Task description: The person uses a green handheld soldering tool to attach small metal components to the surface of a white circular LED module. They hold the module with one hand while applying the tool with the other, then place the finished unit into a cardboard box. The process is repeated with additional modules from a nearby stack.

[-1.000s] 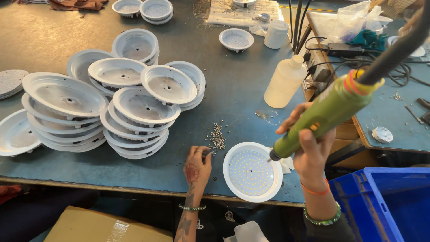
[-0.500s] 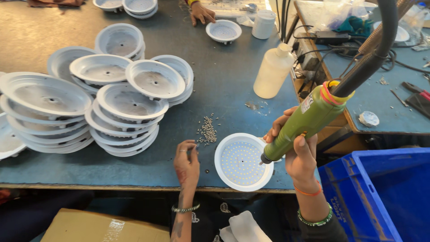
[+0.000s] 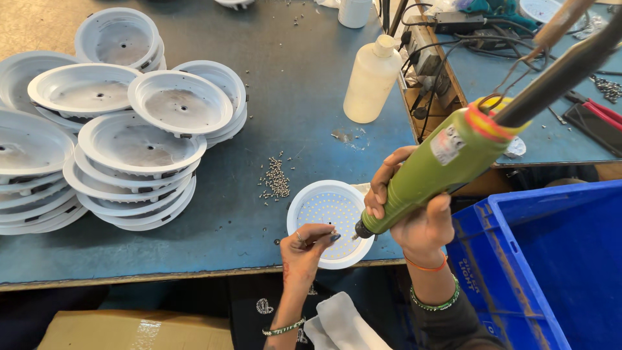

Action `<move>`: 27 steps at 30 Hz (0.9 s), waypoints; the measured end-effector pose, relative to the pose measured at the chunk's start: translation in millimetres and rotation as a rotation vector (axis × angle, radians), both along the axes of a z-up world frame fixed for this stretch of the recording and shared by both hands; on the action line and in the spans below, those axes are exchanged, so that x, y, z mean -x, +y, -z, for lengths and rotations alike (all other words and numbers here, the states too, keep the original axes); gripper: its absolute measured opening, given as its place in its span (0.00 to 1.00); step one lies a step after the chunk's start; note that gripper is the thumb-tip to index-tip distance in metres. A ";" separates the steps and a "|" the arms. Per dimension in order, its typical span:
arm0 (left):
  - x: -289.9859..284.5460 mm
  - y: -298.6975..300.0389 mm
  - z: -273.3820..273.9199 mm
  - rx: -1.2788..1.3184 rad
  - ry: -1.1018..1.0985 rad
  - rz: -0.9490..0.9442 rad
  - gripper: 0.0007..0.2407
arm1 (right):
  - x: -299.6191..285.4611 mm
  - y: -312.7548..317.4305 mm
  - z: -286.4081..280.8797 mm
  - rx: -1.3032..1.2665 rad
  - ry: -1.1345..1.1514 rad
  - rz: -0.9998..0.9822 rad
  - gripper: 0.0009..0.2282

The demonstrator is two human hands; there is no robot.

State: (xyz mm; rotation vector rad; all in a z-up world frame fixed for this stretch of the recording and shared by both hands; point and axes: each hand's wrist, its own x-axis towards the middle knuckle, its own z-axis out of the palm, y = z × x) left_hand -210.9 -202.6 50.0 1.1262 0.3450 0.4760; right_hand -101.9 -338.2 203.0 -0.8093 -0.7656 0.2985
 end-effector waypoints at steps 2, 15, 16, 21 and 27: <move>-0.1 -3.3 -0.8 -0.026 -0.005 -0.031 0.07 | 0.4 1.6 -1.3 -0.052 0.009 -0.026 0.37; 0.6 -8.8 4.5 -0.023 -0.018 -0.002 0.07 | 4.8 12.6 -1.1 -0.108 -0.011 -0.073 0.36; 0.4 -9.0 5.0 -0.023 -0.025 -0.001 0.07 | 4.8 13.5 -0.7 -0.110 -0.010 -0.060 0.36; 0.7 -10.4 6.7 -0.109 0.019 -0.008 0.06 | 6.4 14.0 0.0 -0.097 -0.006 -0.028 0.36; 1.1 -7.0 8.1 -0.078 0.004 -0.021 0.07 | 6.8 13.4 -1.1 -0.092 -0.028 -0.021 0.36</move>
